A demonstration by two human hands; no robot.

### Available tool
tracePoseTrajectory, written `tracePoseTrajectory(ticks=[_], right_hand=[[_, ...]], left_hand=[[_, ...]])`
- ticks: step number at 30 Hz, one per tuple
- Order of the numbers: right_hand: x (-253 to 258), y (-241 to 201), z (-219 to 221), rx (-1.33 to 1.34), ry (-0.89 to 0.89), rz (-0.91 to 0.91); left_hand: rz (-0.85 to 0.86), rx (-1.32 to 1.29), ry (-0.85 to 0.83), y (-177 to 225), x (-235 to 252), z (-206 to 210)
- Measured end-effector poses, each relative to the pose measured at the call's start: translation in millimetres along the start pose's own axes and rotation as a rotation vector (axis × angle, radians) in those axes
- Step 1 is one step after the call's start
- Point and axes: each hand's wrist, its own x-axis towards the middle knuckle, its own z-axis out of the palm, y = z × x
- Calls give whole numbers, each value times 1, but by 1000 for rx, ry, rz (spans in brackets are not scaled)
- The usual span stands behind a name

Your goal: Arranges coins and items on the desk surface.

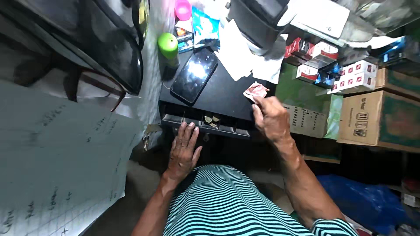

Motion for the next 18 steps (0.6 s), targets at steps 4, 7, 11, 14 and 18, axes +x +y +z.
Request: tracePoseTrajectory(ticks=[4,7,11,14,18], right_hand=[[39,26,4,-50,-97,188],[37,28,12,-9,-109,116],[51,22,25,23,-64,24],[66,17,29,70,54,-68],[88,9,23,112,143,-150]], left_hand=[[24,23,2,-4,10,2],[25,34,17,-6,22,1],[18,14,27,-4,29,0],[10,9,41,-4,33,0],[-18,71,98,2,34,7]])
